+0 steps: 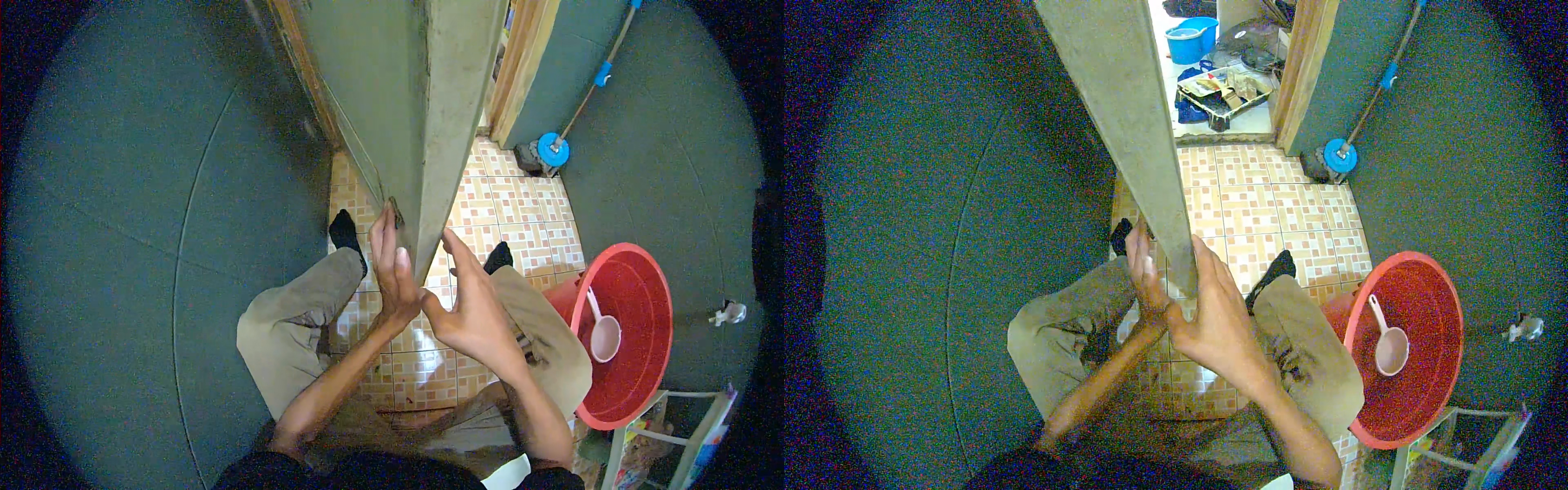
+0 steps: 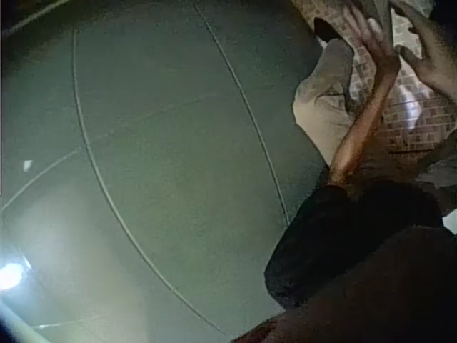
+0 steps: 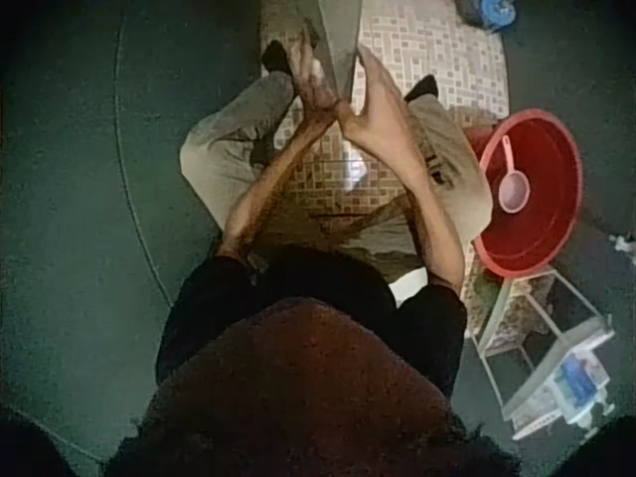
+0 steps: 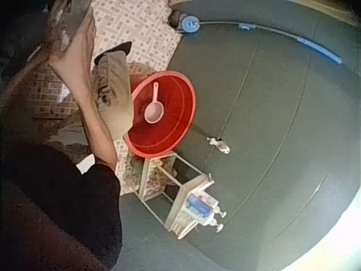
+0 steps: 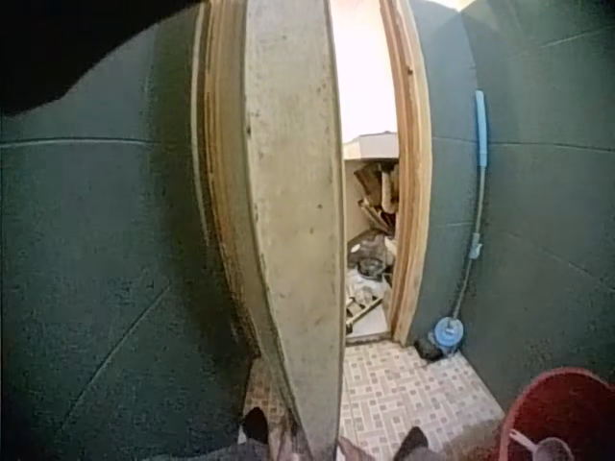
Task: The person wipes the surface and slats of a door with a cloth.
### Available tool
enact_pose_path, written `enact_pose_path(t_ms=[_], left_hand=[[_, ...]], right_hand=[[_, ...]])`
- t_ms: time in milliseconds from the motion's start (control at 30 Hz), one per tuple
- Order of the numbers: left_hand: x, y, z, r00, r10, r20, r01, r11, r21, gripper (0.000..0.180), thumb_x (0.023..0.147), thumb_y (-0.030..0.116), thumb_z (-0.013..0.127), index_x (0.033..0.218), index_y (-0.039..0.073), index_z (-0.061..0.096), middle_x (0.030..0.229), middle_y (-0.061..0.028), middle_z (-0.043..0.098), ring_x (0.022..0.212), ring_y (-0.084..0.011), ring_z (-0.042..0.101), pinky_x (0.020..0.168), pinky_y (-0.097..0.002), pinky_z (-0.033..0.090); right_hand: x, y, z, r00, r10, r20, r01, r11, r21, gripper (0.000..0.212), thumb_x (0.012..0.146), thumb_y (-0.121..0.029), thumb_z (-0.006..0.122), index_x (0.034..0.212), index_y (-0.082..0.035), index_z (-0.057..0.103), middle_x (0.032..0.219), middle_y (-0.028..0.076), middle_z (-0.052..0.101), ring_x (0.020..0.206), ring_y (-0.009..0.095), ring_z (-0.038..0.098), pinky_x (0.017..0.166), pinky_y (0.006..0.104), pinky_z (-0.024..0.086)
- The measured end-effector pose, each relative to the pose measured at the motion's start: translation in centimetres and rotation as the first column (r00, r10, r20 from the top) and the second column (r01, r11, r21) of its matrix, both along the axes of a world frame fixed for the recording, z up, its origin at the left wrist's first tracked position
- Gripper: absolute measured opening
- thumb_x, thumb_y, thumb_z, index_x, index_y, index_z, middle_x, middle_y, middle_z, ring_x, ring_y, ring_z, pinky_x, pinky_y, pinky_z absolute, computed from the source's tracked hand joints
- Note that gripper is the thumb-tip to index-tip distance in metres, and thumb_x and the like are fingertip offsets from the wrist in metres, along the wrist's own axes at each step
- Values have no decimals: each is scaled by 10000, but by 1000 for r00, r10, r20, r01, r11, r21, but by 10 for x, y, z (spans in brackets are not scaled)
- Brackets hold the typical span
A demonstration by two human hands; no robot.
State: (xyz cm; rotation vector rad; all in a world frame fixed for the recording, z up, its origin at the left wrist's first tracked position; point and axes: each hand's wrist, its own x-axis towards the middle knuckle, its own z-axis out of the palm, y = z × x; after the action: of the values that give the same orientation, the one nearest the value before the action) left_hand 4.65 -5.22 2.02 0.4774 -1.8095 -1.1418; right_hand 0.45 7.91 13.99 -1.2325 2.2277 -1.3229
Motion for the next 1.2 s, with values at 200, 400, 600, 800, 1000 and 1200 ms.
enact_pose_path(t_ms=[200,400,600,800,1000,1200], left_hand=[[-9,0,-20,1000,0,7,-1,994,105,700,1038,412,298,1525,-84,380,1486,-284,426,1413,-417,404,1188,-480,291],[-15,-3,-42,986,-161,-46,140,644,752,702,1047,429,278,1517,-79,392,1483,-270,430,1410,-404,407,1186,-472,295],[-9,-3,-19,999,-33,-27,37,988,147,706,1056,446,257,1510,-74,404,1480,-257,434,1407,-391,409,1185,-464,300],[-11,-5,-33,979,-135,-154,190,880,436,654,1072,472,278,1476,-16,442,1420,-166,482,1367,-315,437,1169,-437,314],[-13,-8,-44,983,-167,-76,164,609,776,647,1069,466,291,1469,-20,442,1417,-174,481,1363,-324,433,1169,-438,308],[-6,-2,-13,1000,-22,22,22,999,25,709,1051,441,267,1496,-93,404,1483,-286,426,1400,-415,399,1186,-466,287]], right_hand=[[-1,2,0,1000,-12,10,12,1000,27,805,825,-67,698,1527,66,326,1484,327,472,1418,433,451,1181,469,363],[0,2,-1,999,-24,26,23,999,46,800,835,-82,699,1531,60,329,1489,327,469,1426,435,440,1192,470,343],[1,5,4,998,-24,59,20,998,57,808,838,-115,697,1529,68,321,1485,334,464,1430,442,430,1203,470,324],[1,2,-2,999,-21,42,20,999,27,798,838,-110,684,1522,80,319,1479,339,462,1433,445,422,1201,465,325],[0,1,2,998,-30,57,28,999,33,817,820,-88,694,1525,81,319,1480,344,459,1437,442,421,1200,464,325],[-1,3,3,999,-27,40,25,999,47,824,818,-89,702,1523,90,315,1484,343,457,1438,444,421,1203,462,324]])
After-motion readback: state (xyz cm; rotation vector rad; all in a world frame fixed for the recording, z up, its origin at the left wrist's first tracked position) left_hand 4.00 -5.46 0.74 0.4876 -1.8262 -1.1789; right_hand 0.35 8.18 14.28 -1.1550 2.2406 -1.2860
